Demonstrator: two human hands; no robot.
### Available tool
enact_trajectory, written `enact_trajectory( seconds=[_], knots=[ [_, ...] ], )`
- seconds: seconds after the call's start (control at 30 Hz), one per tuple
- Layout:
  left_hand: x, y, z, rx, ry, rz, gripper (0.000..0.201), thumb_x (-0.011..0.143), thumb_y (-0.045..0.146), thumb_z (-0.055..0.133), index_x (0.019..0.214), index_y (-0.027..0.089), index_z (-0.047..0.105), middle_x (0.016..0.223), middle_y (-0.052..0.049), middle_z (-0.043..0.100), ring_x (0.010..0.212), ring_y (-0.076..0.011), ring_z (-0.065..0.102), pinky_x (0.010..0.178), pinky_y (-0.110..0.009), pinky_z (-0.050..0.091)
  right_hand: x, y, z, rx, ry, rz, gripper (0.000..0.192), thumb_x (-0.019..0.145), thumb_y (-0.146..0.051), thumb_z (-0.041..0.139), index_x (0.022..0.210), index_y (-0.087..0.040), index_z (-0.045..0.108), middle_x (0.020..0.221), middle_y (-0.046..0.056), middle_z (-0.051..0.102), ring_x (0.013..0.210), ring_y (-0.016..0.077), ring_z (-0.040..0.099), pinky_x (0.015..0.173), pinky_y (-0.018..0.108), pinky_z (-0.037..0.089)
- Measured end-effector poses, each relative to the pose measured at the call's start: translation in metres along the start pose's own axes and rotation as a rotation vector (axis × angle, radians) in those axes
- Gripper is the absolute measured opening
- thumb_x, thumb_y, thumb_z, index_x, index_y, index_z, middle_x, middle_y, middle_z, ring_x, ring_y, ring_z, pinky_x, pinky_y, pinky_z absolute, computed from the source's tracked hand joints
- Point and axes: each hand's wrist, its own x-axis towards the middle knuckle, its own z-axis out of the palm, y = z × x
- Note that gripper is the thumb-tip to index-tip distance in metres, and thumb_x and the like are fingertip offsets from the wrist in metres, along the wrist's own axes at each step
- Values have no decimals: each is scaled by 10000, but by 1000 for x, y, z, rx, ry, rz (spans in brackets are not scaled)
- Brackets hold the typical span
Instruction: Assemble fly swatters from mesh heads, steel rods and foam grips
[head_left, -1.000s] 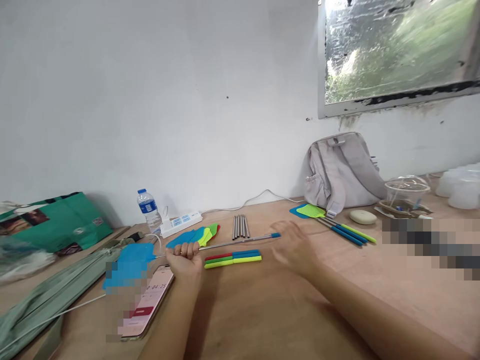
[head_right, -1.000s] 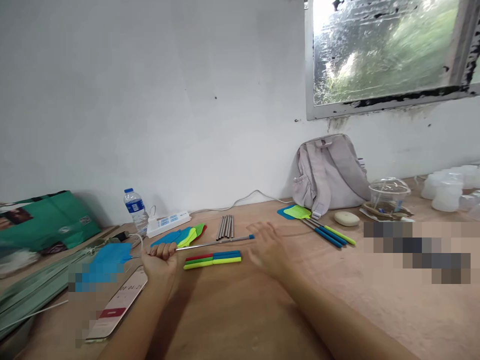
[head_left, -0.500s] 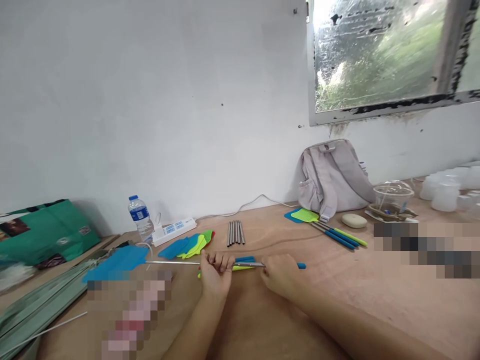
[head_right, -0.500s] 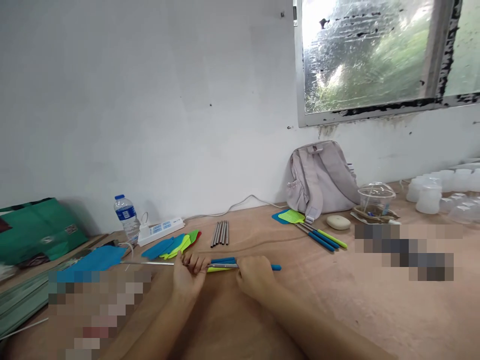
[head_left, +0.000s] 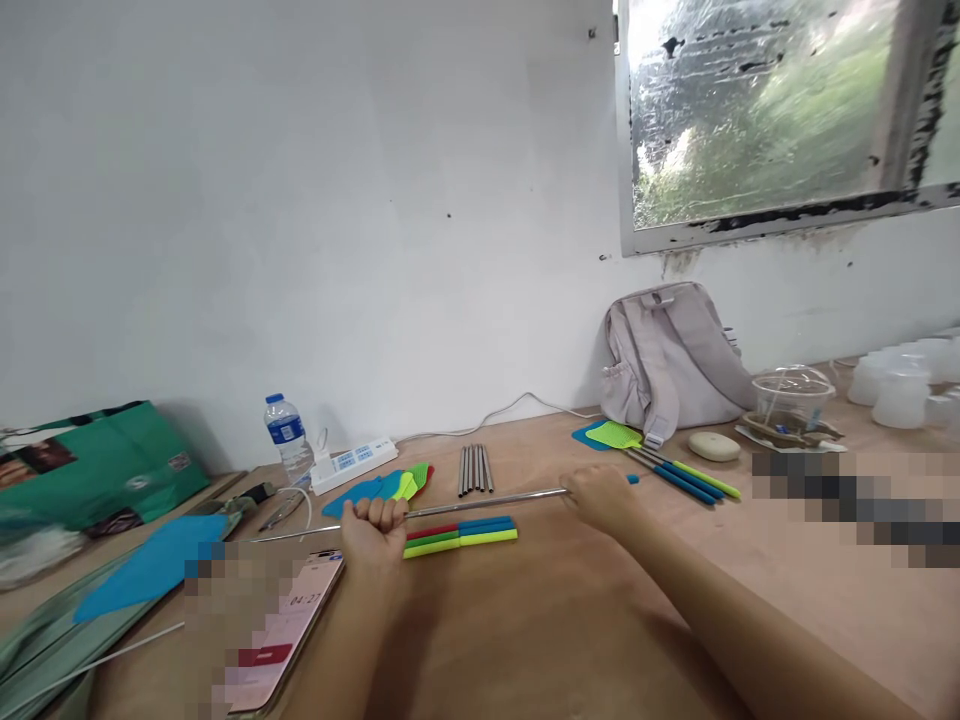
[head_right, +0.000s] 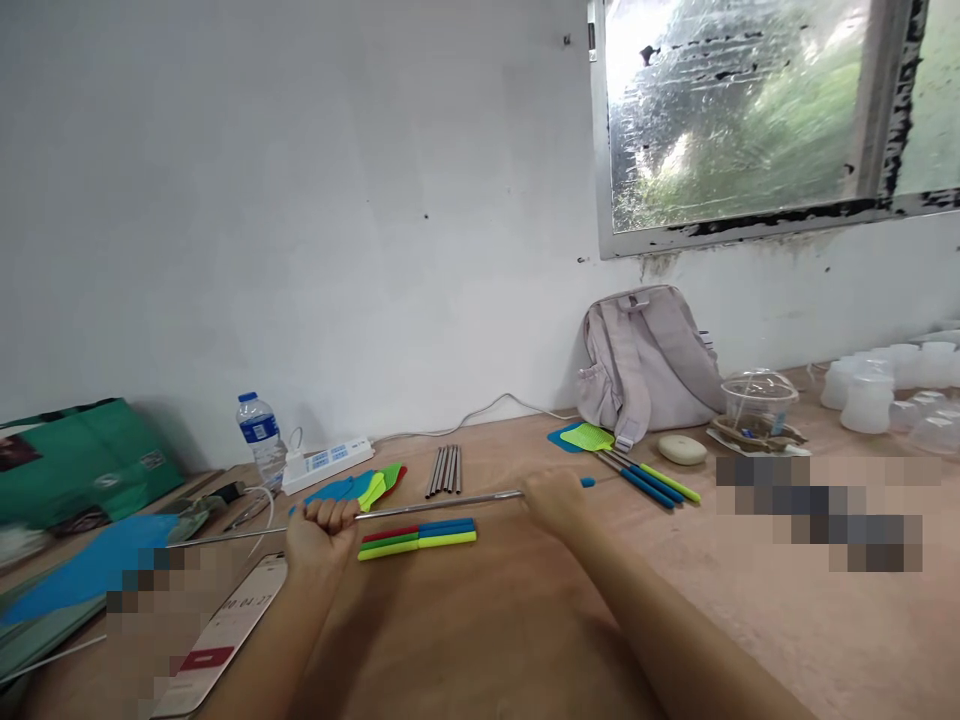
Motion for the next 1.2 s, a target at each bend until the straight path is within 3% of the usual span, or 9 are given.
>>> enact_trajectory(
  seconds=[0.2, 0.5, 0.7, 0.83, 0.93, 1.03, 1.13, 1.2],
  knots=[
    [3, 12, 2, -11, 53, 17, 400, 874, 179, 199, 495, 169, 71, 463, 52, -10, 375, -89, 26, 349, -221, 129, -1, 37, 1, -109, 143, -16, 219, 749, -220, 422, 681, -172, 624, 685, 67, 651, 648, 174, 586, 483, 245, 208],
    [-3, 10, 10, -12, -26, 13, 391, 862, 150, 218, 495, 164, 83, 451, 50, 10, 372, -87, 39, 354, -217, 132, -8, 76, 2, -219, 472, -76, 204, 686, -184, 435, 538, -172, 575, 468, 22, 571, 454, 100, 474, 474, 254, 109],
    [-2, 14, 12, 9, -104, 56, 403, 858, 165, 254, 483, 165, 107, 425, 55, 24, 363, -86, 29, 348, -218, 139, -11, 83, 3, -244, 592, -131, 217, 686, -176, 426, 504, -172, 545, 422, 3, 533, 410, 88, 420, 471, 254, 107],
    [0, 17, 8, 16, -115, 49, 415, 869, 185, 247, 467, 168, 145, 394, 59, 52, 337, -84, 75, 345, -212, 179, -10, 78, 10, -201, 591, -145, 203, 680, -168, 424, 518, -174, 546, 436, 1, 537, 425, 86, 432, 471, 250, 115],
    [0, 20, 5, 8, -254, 81, 402, 865, 211, 282, 469, 171, 231, 380, 68, 139, 330, -72, 171, 366, -196, 255, -7, 71, 19, -141, 553, -115, 184, 673, -171, 425, 528, -178, 540, 474, -5, 555, 449, 90, 451, 473, 242, 127],
    [1, 24, 2, 19, -353, 54, 336, 839, 306, 346, 535, 167, 374, 443, 51, 331, 405, -72, 361, 478, -223, 400, -6, 68, 26, -116, 547, -42, 178, 669, -186, 437, 516, -178, 527, 489, -2, 565, 465, 102, 464, 477, 243, 135],
    [5, 27, -3, 72, -276, 24, 307, 783, 428, 408, 669, 155, 492, 661, -34, 538, 679, -163, 557, 706, -364, 467, -10, 75, 29, -120, 567, 26, 191, 671, -198, 443, 496, -175, 515, 475, 10, 558, 458, 115, 458, 482, 243, 146],
    [11, 29, -9, 97, -227, 62, 342, 738, 494, 447, 741, 159, 518, 843, -82, 587, 880, -240, 562, 825, -448, 421, -15, 85, 31, -123, 581, 66, 194, 672, -200, 442, 494, -173, 516, 471, 19, 555, 461, 123, 461, 486, 242, 160]
  ],
)
